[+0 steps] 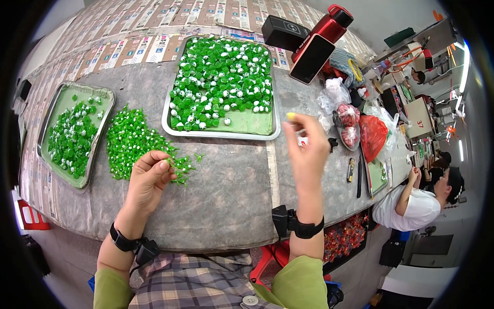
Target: The person assembles small figurines by applying glue from a bottle onto plastic body parts and pressing head pieces onto them by hand.
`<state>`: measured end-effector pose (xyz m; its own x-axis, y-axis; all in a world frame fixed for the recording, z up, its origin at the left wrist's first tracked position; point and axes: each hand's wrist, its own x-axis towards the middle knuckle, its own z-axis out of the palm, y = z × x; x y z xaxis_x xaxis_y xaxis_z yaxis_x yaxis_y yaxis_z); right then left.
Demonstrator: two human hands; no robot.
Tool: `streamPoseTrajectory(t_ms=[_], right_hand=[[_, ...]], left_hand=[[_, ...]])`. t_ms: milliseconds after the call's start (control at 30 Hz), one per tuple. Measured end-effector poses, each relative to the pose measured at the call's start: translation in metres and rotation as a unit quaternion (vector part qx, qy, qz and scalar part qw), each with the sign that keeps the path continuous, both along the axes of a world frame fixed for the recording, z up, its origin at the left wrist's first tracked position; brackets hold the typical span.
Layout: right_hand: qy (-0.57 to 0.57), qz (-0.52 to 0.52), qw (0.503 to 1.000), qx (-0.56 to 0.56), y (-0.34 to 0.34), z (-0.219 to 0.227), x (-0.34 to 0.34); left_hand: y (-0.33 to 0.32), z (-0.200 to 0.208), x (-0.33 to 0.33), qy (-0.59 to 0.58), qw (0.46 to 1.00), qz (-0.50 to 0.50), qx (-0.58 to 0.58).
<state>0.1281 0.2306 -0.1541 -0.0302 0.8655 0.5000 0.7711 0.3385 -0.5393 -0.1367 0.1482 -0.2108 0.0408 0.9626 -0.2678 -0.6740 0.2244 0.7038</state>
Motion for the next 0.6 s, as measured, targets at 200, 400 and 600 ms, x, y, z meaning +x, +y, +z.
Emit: streamPoseTrajectory(t_ms=[200, 400, 600], right_hand=[[-0.100, 0.102, 0.977, -0.160, 0.043, -0.045, -0.052], [-0.007, 0.115, 0.955, -0.274, 0.043, -0.034, -0.065], [0.351, 0.289, 0.816, -0.358, -0.015, -0.012, -0.081]], left_hand=[[0.003, 0.002, 0.001, -0.001, 1.000, 0.002, 0.008], [0.003, 0.002, -0.001, -0.006, 1.000, -0.003, -0.001], [-0.001, 0.003, 0.000, -0.017, 0.999, -0.042, 0.001]])
